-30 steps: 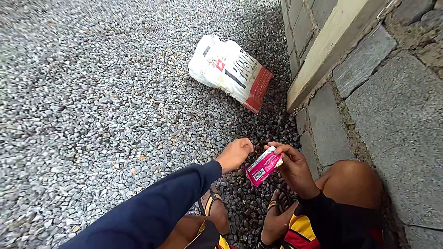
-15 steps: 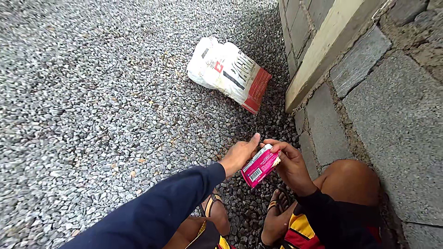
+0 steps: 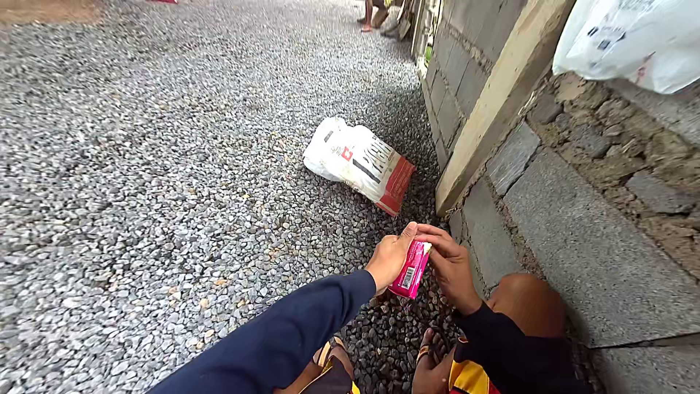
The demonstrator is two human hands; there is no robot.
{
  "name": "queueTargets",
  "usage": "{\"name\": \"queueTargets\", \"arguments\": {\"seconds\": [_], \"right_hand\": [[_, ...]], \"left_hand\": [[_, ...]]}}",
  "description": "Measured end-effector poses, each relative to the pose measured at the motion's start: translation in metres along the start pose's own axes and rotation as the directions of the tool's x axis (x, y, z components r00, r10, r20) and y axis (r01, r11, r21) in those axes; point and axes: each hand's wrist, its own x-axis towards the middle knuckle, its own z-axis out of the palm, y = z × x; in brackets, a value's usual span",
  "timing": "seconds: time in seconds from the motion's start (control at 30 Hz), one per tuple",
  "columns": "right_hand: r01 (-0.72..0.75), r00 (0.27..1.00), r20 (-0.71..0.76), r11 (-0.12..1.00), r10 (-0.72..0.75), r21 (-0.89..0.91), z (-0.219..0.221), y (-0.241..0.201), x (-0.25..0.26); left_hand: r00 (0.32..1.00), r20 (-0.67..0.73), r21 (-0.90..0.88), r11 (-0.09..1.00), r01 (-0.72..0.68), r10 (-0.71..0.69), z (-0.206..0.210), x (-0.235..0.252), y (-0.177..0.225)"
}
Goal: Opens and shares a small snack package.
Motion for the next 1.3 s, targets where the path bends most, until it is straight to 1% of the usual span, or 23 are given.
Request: {"name": "queueTargets", "arguments": {"seconds": [0.07,0.17,0.23,0.3,0.33,0.4,0.43,0.53,0.57,0.63,0.7,0.77,0.8,0.9,0.97,1.0,1.03,1.13,1.2,1.3], "right_hand": [[-0.07,0.996,0.041,0.995,0.073,-0.07,-0.003,-0.023,0.011],[-0.172,0.973,0.136,0.979,0.186,-0.107,-0.007,-0.053,0.031],[-0.229,0.935,0.242,0.963,0.259,-0.144,-0.005,-0.062,0.04],[-0.271,0.901,0.288,0.938,0.326,-0.215,0.003,-0.061,0.043],[-0.291,0.889,0.297,0.93,0.349,-0.224,0.006,-0.057,0.043],[-0.28,0.893,0.295,0.933,0.34,-0.228,0.013,-0.045,0.04],[-0.249,0.905,0.282,0.935,0.317,-0.253,0.016,-0.039,0.04],[-0.117,0.952,0.206,0.893,0.225,-0.435,0.019,-0.023,0.031],[-0.097,0.963,0.179,0.876,0.203,-0.472,0.02,-0.018,0.027],[-0.085,0.973,0.154,0.884,0.174,-0.46,0.021,-0.015,0.019],[-0.074,0.972,0.183,0.928,0.15,-0.366,0.017,-0.017,0.014],[-0.071,0.963,0.238,0.969,0.129,-0.237,0.009,-0.019,0.015],[-0.071,0.96,0.252,0.977,0.121,-0.201,0.003,-0.02,0.016],[-0.069,0.966,0.231,0.974,0.119,-0.217,-0.012,-0.021,0.018],[-0.062,0.969,0.217,0.967,0.117,-0.248,-0.019,-0.021,0.019],[-0.058,0.97,0.215,0.965,0.115,-0.256,-0.021,-0.021,0.019],[-0.055,0.97,0.215,0.964,0.114,-0.261,-0.022,-0.02,0.019],[-0.054,0.965,0.231,0.956,0.124,-0.287,-0.022,-0.018,0.017],[-0.042,0.964,0.241,0.957,0.114,-0.286,-0.021,-0.018,0.016],[-0.001,0.969,0.239,0.964,0.067,-0.267,-0.021,-0.02,0.016]], "left_hand": [[0.999,-0.013,-0.032,0.998,-0.046,0.046,-0.005,-0.003,0.007],[0.996,-0.042,-0.065,0.994,-0.084,0.081,-0.016,-0.003,0.012],[0.994,-0.051,-0.087,0.991,-0.098,0.094,-0.022,-0.003,0.011],[0.992,-0.051,-0.115,0.986,-0.12,0.115,-0.026,-0.001,0.007],[0.991,-0.056,-0.133,0.983,-0.129,0.122,-0.026,0.001,0.004],[0.991,-0.067,-0.15,0.981,-0.124,0.115,-0.028,0.005,-0.003],[0.993,-0.074,-0.14,0.985,-0.102,0.092,-0.03,0.006,-0.004],[0.998,-0.065,-0.09,0.996,0.006,-0.012,-0.03,0.009,-0.002],[0.997,-0.071,-0.092,0.996,0.023,-0.03,-0.027,0.01,-0.002],[0.992,-0.119,-0.117,0.993,0.029,-0.043,-0.019,0.015,-0.005],[0.989,-0.131,-0.154,0.987,0.043,-0.064,-0.014,0.022,-0.009],[0.99,-0.097,-0.228,0.971,0.074,-0.098,-0.014,0.027,-0.01],[0.992,-0.061,-0.284,0.955,0.09,-0.111,-0.014,0.029,-0.01],[0.98,0.17,-0.447,0.879,0.169,-0.102,-0.024,0.035,-0.018],[0.962,0.26,-0.478,0.855,0.202,-0.082,-0.03,0.037,-0.024],[0.962,0.261,-0.458,0.868,0.192,-0.076,-0.031,0.037,-0.025],[0.969,0.234,-0.419,0.892,0.17,-0.075,-0.031,0.037,-0.026],[0.99,0.125,-0.227,0.97,0.088,-0.06,-0.029,0.037,-0.027],[0.996,0.09,-0.123,0.992,0.027,-0.016,-0.028,0.036,-0.026],[0.995,0.089,-0.041,0.998,-0.039,0.043,-0.027,0.035,-0.025]]}}
